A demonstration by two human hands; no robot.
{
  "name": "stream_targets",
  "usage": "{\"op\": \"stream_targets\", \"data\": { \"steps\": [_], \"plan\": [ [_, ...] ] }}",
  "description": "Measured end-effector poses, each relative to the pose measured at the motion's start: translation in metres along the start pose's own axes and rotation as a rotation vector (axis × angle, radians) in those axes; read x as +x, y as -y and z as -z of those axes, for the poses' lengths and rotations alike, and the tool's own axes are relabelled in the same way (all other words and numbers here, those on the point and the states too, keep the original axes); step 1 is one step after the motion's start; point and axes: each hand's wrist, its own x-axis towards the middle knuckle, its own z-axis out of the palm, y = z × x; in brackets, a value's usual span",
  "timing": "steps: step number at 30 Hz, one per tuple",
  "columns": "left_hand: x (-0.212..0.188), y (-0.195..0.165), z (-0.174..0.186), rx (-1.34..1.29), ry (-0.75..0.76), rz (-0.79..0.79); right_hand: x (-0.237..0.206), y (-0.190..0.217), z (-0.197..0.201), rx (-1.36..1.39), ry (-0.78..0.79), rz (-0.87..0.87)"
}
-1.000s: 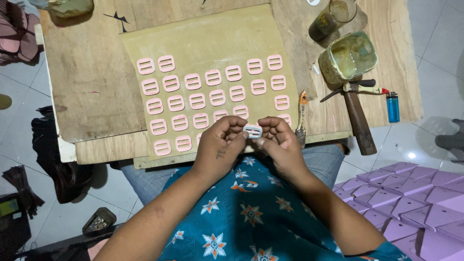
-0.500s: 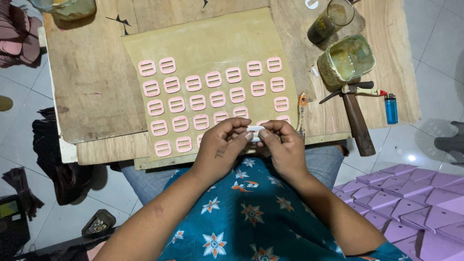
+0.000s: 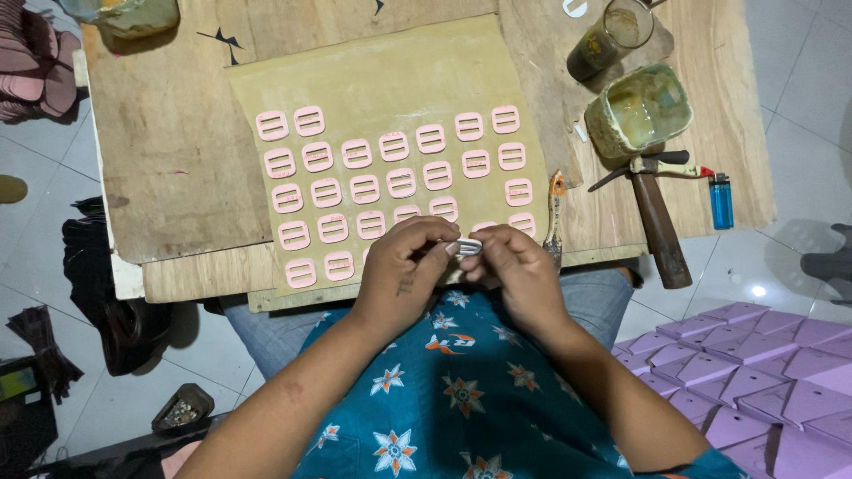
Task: The person sits at a workbench assembling pink plastic buckle components. They pick up buckle pieces one at a time, apply glue with a brush, press the parts together, and place the finished buckles on the board; later they tap assembled buckles with a hammer on a wooden block and place them in a pile.
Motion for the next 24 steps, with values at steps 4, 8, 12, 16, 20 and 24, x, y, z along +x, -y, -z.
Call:
{"op": "stream_targets", "data": {
  "steps": [4, 8, 12, 16, 20, 24],
  "plan": [
    [-0.001, 0.0, -0.002, -0.069, 0.06, 0.126, 0.003, 0.008, -0.003, 0.281, -0.082, -0.16],
    [-0.004, 0.005, -0.005, -0.323, 0.098, 0.17, 0.004, 0.009, -0.007, 0.195, -0.085, -0.089],
    [-0.005, 0.017, -0.01, -0.553, 0.029, 0.334, 0.003, 0.006, -0.005, 0.086, -0.095, -0.022],
    [-0.006, 0.03, -0.011, -0.389, 0.057, 0.418, 0.001, 0.002, -0.001, -0.02, -0.059, -0.007],
    [-0.008, 0.039, -0.009, -0.472, 0.052, 0.493, 0.0, -0.002, 0.002, -0.035, -0.102, -0.073],
    [-0.007, 0.042, -0.007, -0.563, 0.075, 0.571, 0.002, 0.002, 0.005, -0.035, -0.094, -0.11]
  ]
}}
